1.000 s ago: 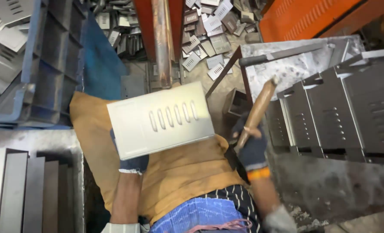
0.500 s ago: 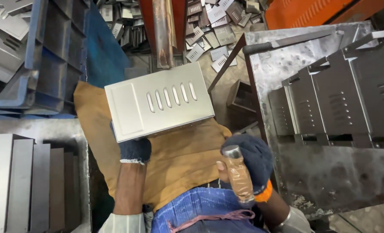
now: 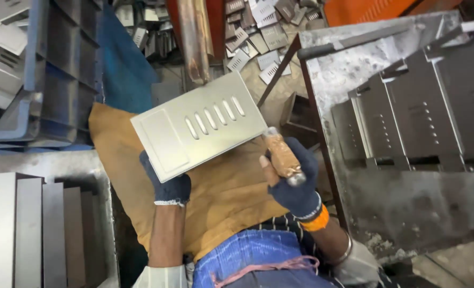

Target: The recorder is assembling and spot welding metal enclosures in an industrial setting.

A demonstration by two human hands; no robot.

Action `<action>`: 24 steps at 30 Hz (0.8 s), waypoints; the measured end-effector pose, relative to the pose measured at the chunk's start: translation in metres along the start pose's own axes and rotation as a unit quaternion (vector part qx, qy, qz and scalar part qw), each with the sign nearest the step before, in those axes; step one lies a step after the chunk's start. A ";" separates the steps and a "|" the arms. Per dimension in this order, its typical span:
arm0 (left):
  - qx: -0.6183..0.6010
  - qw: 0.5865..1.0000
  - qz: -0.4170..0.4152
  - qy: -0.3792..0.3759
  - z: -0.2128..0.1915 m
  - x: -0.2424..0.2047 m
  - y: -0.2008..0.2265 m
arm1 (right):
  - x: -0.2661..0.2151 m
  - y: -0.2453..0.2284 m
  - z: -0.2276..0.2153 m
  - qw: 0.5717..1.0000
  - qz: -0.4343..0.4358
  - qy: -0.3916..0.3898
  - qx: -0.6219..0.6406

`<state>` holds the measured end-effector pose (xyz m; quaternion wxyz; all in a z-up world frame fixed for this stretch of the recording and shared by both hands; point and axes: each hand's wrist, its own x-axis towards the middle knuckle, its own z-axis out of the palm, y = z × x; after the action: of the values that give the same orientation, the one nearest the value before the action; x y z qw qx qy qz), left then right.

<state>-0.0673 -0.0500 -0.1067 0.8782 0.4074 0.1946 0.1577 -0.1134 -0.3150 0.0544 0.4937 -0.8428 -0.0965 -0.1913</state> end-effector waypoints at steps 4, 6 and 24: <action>-0.058 0.979 0.071 -0.184 -0.020 0.011 -0.011 | 0.023 0.010 -0.001 0.995 -0.045 0.067 -0.059; -0.081 0.996 -0.022 0.009 0.000 0.010 0.004 | 0.048 0.008 -0.003 0.992 -0.041 0.067 -0.100; 0.497 0.848 0.169 -0.075 0.115 -0.029 0.140 | 0.130 0.294 -0.015 0.854 0.373 0.107 -0.346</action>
<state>-0.0552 -0.0513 0.0763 0.5304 0.8264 0.1086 0.1546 0.1046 -0.4773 -0.1186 0.2114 -0.9061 0.3516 -0.1030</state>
